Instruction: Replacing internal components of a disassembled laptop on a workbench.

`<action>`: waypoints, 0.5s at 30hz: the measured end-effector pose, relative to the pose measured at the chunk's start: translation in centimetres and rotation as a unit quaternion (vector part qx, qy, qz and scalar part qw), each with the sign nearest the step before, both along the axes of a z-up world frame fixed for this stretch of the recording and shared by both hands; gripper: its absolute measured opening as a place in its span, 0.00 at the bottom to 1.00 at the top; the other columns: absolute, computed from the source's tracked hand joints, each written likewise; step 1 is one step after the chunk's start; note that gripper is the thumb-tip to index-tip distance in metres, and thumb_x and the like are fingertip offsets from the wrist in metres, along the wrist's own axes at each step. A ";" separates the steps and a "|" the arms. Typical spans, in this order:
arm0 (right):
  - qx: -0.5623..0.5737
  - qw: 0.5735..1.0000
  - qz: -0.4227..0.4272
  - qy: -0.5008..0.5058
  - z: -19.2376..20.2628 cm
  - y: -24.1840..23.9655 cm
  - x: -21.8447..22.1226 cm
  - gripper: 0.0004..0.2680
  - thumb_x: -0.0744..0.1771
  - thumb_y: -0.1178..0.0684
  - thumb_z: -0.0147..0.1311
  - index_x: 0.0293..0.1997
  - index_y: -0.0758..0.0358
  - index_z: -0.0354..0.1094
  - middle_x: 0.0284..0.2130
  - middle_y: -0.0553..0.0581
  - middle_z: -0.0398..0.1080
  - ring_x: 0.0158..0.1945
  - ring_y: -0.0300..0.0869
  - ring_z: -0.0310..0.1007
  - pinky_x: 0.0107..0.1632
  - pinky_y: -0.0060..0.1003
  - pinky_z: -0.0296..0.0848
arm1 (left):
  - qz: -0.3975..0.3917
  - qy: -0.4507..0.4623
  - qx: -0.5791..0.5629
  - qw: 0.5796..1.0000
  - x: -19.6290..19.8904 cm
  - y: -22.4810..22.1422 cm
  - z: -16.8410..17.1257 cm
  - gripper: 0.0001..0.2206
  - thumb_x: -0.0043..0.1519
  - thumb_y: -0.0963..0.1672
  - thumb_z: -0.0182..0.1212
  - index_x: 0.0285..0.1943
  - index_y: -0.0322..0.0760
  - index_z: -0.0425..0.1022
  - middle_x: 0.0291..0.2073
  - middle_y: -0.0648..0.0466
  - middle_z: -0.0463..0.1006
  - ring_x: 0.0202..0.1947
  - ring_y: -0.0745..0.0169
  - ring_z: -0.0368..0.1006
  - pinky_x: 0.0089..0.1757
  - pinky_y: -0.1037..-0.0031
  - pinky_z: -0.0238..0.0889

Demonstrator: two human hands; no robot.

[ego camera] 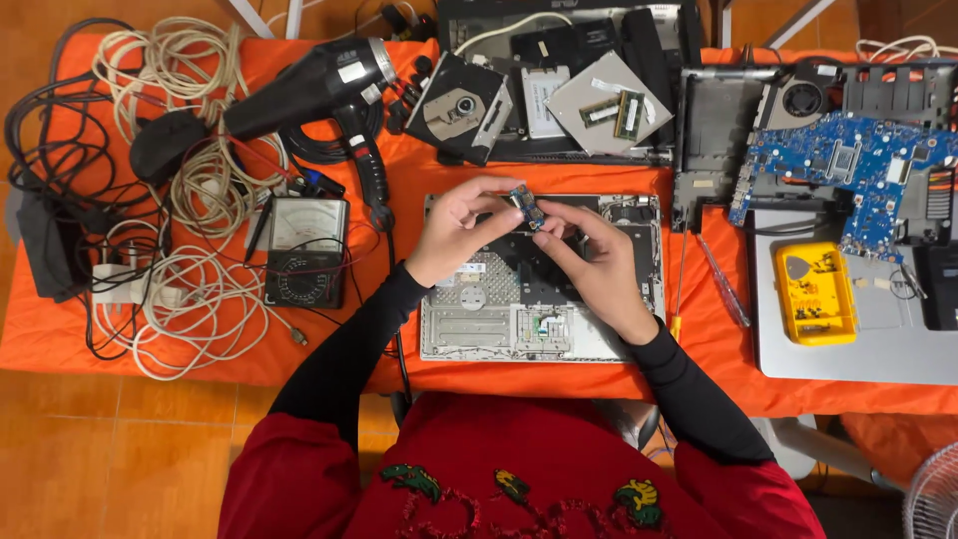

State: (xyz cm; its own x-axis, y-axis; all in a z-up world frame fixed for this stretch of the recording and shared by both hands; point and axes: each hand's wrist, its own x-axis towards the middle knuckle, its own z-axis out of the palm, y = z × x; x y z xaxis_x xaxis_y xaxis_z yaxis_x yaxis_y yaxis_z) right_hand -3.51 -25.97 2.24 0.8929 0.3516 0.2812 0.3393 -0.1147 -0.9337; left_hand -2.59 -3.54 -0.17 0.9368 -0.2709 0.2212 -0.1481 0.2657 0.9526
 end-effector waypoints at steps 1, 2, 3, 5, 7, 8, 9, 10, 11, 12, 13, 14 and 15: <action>-0.002 1.000 -0.001 0.005 0.0 -0.2 -0.1 0.15 0.67 0.64 0.61 0.62 0.66 0.71 0.42 0.49 0.73 0.46 0.33 0.69 0.52 0.28 0.68 | -0.001 0.005 -0.002 1.000 -0.1 -0.1 -0.4 0.19 0.66 0.39 0.64 0.65 0.28 0.69 0.49 0.52 0.80 0.50 0.73 0.76 0.50 0.81 0.68; 0.005 1.000 -0.001 0.007 -0.1 -0.3 -0.3 0.14 0.68 0.64 0.61 0.61 0.67 0.71 0.41 0.50 0.72 0.45 0.33 0.69 0.52 0.28 0.68 | 0.001 0.017 -0.011 1.000 -0.2 -0.1 -0.7 0.17 0.68 0.40 0.62 0.66 0.28 0.70 0.48 0.52 0.80 0.49 0.72 0.76 0.51 0.79 0.69; 0.014 1.000 -0.001 0.006 -0.1 -0.3 -0.2 0.14 0.68 0.65 0.61 0.61 0.67 0.71 0.41 0.50 0.71 0.45 0.33 0.69 0.52 0.28 0.68 | 0.005 0.025 -0.019 0.999 -0.1 0.0 -1.0 0.15 0.71 0.40 0.59 0.66 0.28 0.71 0.47 0.53 0.80 0.48 0.72 0.76 0.51 0.78 0.70; 0.042 0.999 -0.005 0.016 -0.6 -0.4 -0.2 0.14 0.68 0.65 0.61 0.61 0.68 0.71 0.42 0.50 0.72 0.46 0.33 0.69 0.54 0.28 0.68 | 0.011 0.012 -0.028 0.999 0.0 0.1 -1.1 0.13 0.71 0.39 0.60 0.63 0.27 0.71 0.49 0.53 0.79 0.50 0.72 0.76 0.53 0.78 0.69; 0.071 0.997 -0.011 0.027 -1.1 -0.4 -0.2 0.14 0.68 0.65 0.60 0.61 0.69 0.70 0.44 0.50 0.73 0.47 0.33 0.69 0.55 0.28 0.68 | 0.016 -0.002 -0.036 0.999 -0.1 0.2 -0.9 0.11 0.71 0.38 0.60 0.61 0.27 0.71 0.50 0.54 0.79 0.52 0.72 0.75 0.54 0.78 0.69; 0.081 0.996 -0.021 0.030 -1.3 -0.4 -0.2 0.13 0.68 0.65 0.59 0.60 0.69 0.70 0.44 0.51 0.74 0.48 0.33 0.70 0.55 0.28 0.69 | 0.020 0.009 -0.026 0.999 -0.2 0.3 -0.7 0.12 0.70 0.38 0.61 0.61 0.27 0.70 0.47 0.54 0.80 0.49 0.73 0.75 0.51 0.79 0.67; 0.090 0.995 -0.031 0.029 -1.5 -0.6 0.1 0.12 0.69 0.64 0.59 0.60 0.70 0.70 0.45 0.51 0.74 0.49 0.33 0.71 0.55 0.28 0.70 | 0.025 0.017 -0.018 0.999 0.0 0.2 -0.4 0.14 0.69 0.38 0.63 0.61 0.28 0.68 0.45 0.54 0.81 0.47 0.73 0.75 0.47 0.80 0.66; 0.089 0.995 -0.032 0.028 -1.6 -0.5 0.1 0.12 0.69 0.64 0.59 0.60 0.70 0.70 0.45 0.51 0.74 0.49 0.33 0.71 0.55 0.28 0.70 | 0.024 0.016 -0.019 0.999 -0.2 0.3 0.0 0.14 0.69 0.38 0.63 0.61 0.28 0.68 0.45 0.54 0.81 0.47 0.73 0.75 0.47 0.80 0.66; 0.099 0.993 -0.044 0.039 -1.7 -0.6 0.2 0.11 0.69 0.64 0.59 0.59 0.69 0.70 0.45 0.51 0.74 0.49 0.33 0.71 0.55 0.28 0.70 | 0.005 0.003 -0.004 1.000 -0.3 0.3 0.4 0.17 0.68 0.38 0.63 0.65 0.29 0.67 0.44 0.54 0.80 0.46 0.74 0.74 0.47 0.81 0.64; 0.109 0.991 -0.057 0.050 -1.8 -0.7 0.4 0.11 0.69 0.64 0.59 0.58 0.69 0.71 0.45 0.52 0.74 0.49 0.33 0.71 0.55 0.28 0.70 | -0.013 -0.011 0.011 1.000 -0.4 0.3 0.8 0.20 0.68 0.38 0.63 0.69 0.30 0.65 0.43 0.55 0.80 0.46 0.75 0.73 0.47 0.83 0.63; 0.106 0.991 -0.058 0.050 -1.8 -0.8 0.4 0.11 0.69 0.64 0.59 0.58 0.69 0.71 0.45 0.52 0.74 0.49 0.33 0.71 0.55 0.28 0.70 | -0.014 -0.011 0.008 1.000 -0.5 0.2 1.1 0.20 0.68 0.38 0.63 0.69 0.30 0.65 0.43 0.55 0.80 0.46 0.75 0.73 0.47 0.83 0.63; 0.119 0.990 -0.052 0.053 -1.8 -0.8 0.5 0.11 0.69 0.64 0.59 0.58 0.69 0.71 0.45 0.52 0.74 0.49 0.33 0.71 0.55 0.28 0.70 | -0.042 0.002 0.021 0.999 -0.6 0.2 1.4 0.21 0.68 0.38 0.63 0.70 0.30 0.65 0.43 0.55 0.80 0.46 0.75 0.74 0.47 0.82 0.65; 0.134 0.988 -0.046 0.058 -1.8 -0.8 0.4 0.10 0.70 0.63 0.58 0.58 0.69 0.71 0.45 0.52 0.75 0.49 0.33 0.71 0.56 0.28 0.70 | -0.068 0.017 0.036 0.997 -0.8 0.3 1.7 0.23 0.67 0.39 0.63 0.71 0.30 0.65 0.43 0.56 0.80 0.47 0.74 0.75 0.48 0.81 0.67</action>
